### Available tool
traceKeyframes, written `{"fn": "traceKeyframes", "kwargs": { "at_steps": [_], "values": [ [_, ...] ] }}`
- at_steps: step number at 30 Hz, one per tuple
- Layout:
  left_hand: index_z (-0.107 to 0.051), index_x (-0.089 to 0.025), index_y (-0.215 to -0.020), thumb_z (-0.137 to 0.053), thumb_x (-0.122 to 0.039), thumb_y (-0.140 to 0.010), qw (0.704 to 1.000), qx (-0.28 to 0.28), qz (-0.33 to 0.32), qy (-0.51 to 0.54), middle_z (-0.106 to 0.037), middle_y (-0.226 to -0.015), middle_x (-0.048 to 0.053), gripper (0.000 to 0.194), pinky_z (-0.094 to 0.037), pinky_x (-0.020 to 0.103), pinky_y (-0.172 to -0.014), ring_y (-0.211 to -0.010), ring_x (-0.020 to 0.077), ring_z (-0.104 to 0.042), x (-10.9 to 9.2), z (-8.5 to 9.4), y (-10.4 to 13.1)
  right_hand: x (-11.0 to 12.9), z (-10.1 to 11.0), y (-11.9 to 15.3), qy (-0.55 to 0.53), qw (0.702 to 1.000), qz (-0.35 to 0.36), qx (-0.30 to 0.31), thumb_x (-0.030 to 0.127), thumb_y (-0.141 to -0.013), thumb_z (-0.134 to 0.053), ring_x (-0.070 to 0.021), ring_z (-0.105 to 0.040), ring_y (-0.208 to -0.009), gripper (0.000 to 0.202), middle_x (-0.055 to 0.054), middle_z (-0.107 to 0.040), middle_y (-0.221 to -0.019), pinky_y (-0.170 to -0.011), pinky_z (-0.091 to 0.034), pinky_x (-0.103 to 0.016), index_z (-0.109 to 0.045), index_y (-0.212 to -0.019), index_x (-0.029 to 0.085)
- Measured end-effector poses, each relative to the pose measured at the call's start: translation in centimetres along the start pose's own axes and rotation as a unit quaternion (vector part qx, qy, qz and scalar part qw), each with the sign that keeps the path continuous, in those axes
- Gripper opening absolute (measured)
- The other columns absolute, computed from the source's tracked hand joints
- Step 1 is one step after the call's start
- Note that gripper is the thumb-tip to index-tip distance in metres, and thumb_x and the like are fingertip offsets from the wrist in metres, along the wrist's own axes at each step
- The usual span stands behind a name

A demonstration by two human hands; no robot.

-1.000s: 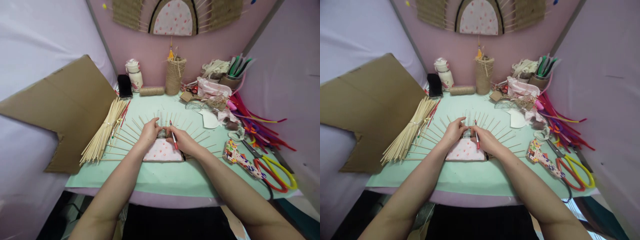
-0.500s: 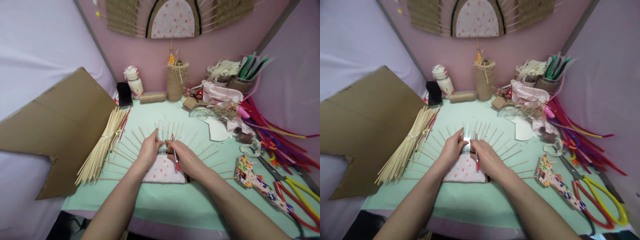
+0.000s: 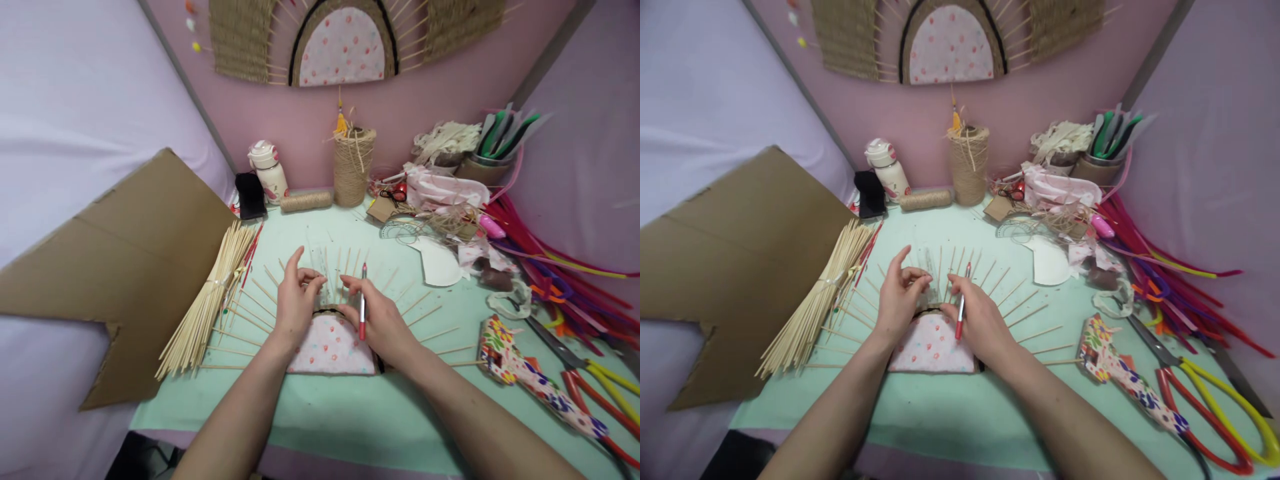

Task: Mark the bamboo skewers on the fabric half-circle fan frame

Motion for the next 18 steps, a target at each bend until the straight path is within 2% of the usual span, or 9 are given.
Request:
{"fn": "traceKeyframes", "kwargs": {
  "at_steps": [2, 4, 8, 10, 13, 15, 17, 18],
  "values": [
    [-0.025, -0.023, -0.145, -0.062, -0.019, -0.079, 0.998, -0.024, 0.003, 0.063, -0.065, -0.078, -0.002, 0.076, -0.049, 0.025, -0.07, -0.067, 0.0107, -0.06, -0.6, 0.0, 0.3, -0.1, 0.2, 0.1, -0.063, 0.996, -0.049, -0.033, 0.033, -0.083, -0.062, -0.0262, -0.061, -0.109, 0.023, -0.008, -0.061, -0.123, -0.091, -0.046, -0.049, -0.04, -0.09, 0.028],
    [-0.019, -0.025, -0.147, -0.062, -0.018, -0.078, 0.994, -0.023, 0.011, 0.103, -0.065, -0.078, -0.002, 0.082, -0.05, 0.025, -0.069, -0.066, 0.0105, -0.06, -1.0, -0.3, 0.6, -0.1, 0.1, 0.2, -0.131, 0.988, -0.076, -0.043, 0.037, -0.081, -0.065, -0.0245, -0.065, -0.098, 0.028, -0.007, -0.065, -0.115, -0.086, -0.049, -0.046, -0.039, -0.087, 0.027],
    [-0.013, -0.026, -0.149, -0.064, -0.017, -0.078, 0.991, -0.002, 0.007, 0.131, -0.064, -0.078, -0.001, 0.088, -0.052, 0.026, -0.07, -0.073, 0.0126, -0.062, -1.2, -1.1, 1.0, 0.2, 0.3, 0.0, -0.221, 0.97, -0.07, -0.079, 0.036, -0.081, -0.064, -0.0201, -0.065, -0.083, 0.027, -0.004, -0.067, -0.093, -0.076, -0.052, -0.037, -0.039, -0.084, 0.026],
    [-0.012, -0.027, -0.148, -0.063, -0.019, -0.079, 0.993, -0.003, -0.017, 0.119, -0.065, -0.09, 0.003, 0.086, -0.053, 0.028, -0.074, -0.08, 0.014, -0.064, -1.2, -0.8, 0.9, 0.0, 1.0, -0.3, -0.225, 0.966, -0.062, -0.114, 0.035, -0.082, -0.063, -0.0182, -0.063, -0.078, 0.026, -0.002, -0.066, -0.086, -0.074, -0.051, -0.035, -0.039, -0.083, 0.026],
    [-0.02, -0.029, -0.147, -0.061, -0.027, -0.084, 0.988, -0.086, -0.121, 0.034, -0.054, -0.127, 0.012, 0.075, -0.05, 0.034, -0.089, -0.111, 0.0193, -0.058, -1.9, 1.2, 0.7, -0.4, 2.7, -0.6, -0.202, 0.966, -0.044, -0.157, 0.033, -0.082, -0.063, -0.0162, -0.061, -0.075, 0.025, -0.001, -0.064, -0.085, -0.072, -0.049, -0.032, -0.04, -0.084, 0.025],
    [-0.032, -0.027, -0.143, -0.059, -0.031, -0.087, 0.96, -0.151, -0.218, -0.086, -0.043, -0.14, 0.013, 0.063, -0.041, 0.04, -0.102, -0.13, 0.0237, -0.043, -2.9, 2.5, 0.8, -0.6, 3.7, -0.8, -0.16, 0.973, -0.027, -0.162, 0.031, -0.082, -0.062, -0.0159, -0.06, -0.076, 0.022, -0.002, -0.063, -0.087, -0.072, -0.048, -0.031, -0.042, -0.086, 0.024],
    [-0.041, -0.025, -0.139, -0.056, -0.032, -0.089, 0.922, -0.164, -0.291, -0.198, -0.041, -0.144, 0.013, 0.052, -0.03, 0.045, -0.109, -0.135, 0.0254, -0.035, -3.7, 2.9, 0.9, -0.7, 4.4, -0.9, -0.105, 0.983, -0.015, -0.147, 0.03, -0.084, -0.06, -0.0159, -0.06, -0.077, 0.017, -0.002, -0.063, -0.088, -0.073, -0.046, -0.031, -0.044, -0.088, 0.023],
    [-0.045, -0.024, -0.137, -0.054, -0.032, -0.09, 0.908, -0.153, -0.311, -0.237, -0.042, -0.144, 0.013, 0.048, -0.027, 0.046, -0.11, -0.135, 0.026, -0.034, -3.9, 2.9, 0.8, -0.7, 4.6, -1.0, -0.08, 0.987, -0.011, -0.136, 0.029, -0.084, -0.059, -0.0159, -0.06, -0.077, 0.015, -0.002, -0.064, -0.088, -0.073, -0.046, -0.031, -0.046, -0.089, 0.023]
  ]
}}
Point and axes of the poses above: each hand's wrist, its own y-axis away from the middle knuckle, its own z-axis out of the back of the hand, x = y × z, the point moved 5 cm from there along -y, towards the middle knuckle
